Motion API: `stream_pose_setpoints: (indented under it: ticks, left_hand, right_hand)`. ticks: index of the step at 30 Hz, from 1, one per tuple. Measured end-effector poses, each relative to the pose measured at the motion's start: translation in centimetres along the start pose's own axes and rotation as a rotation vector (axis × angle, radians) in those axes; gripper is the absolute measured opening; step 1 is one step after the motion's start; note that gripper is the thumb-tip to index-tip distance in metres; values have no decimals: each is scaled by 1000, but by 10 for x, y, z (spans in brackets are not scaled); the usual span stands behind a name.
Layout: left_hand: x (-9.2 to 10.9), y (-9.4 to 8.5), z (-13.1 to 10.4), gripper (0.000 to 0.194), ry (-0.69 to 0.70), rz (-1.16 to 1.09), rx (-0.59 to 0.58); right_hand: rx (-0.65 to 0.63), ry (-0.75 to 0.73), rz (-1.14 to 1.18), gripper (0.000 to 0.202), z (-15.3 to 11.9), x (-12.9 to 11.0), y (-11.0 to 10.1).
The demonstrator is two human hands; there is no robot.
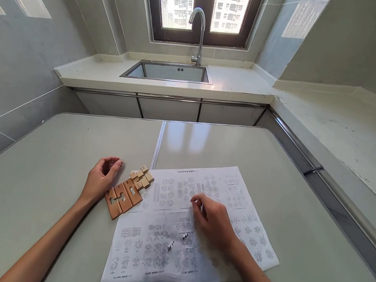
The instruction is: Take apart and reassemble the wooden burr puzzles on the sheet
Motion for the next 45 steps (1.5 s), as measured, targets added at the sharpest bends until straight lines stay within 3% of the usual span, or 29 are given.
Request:
stream_pose_setpoints:
  ticks: [6,25,45]
  left_hand:
    - [3,9,20,47,28,17,-58]
    - [1,14,16,46,52,170,-110]
    - [4,12,13,42,41,183,-122]
  right_hand:
    - [1,0,17,14,0,0,0]
    - [21,-77,2,16,1,-9,-5]
    - [-8,-34,31,15,2,-7,0]
Point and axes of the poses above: each hand's wrist, its own z-axis towards the middle knuckle, its own y-axis out of the palm, x = y × z, the point moved 8 cm from there along z, towards the middle knuckle, and after that the axes turned 7 degrees about x, right-handed, at the moved point
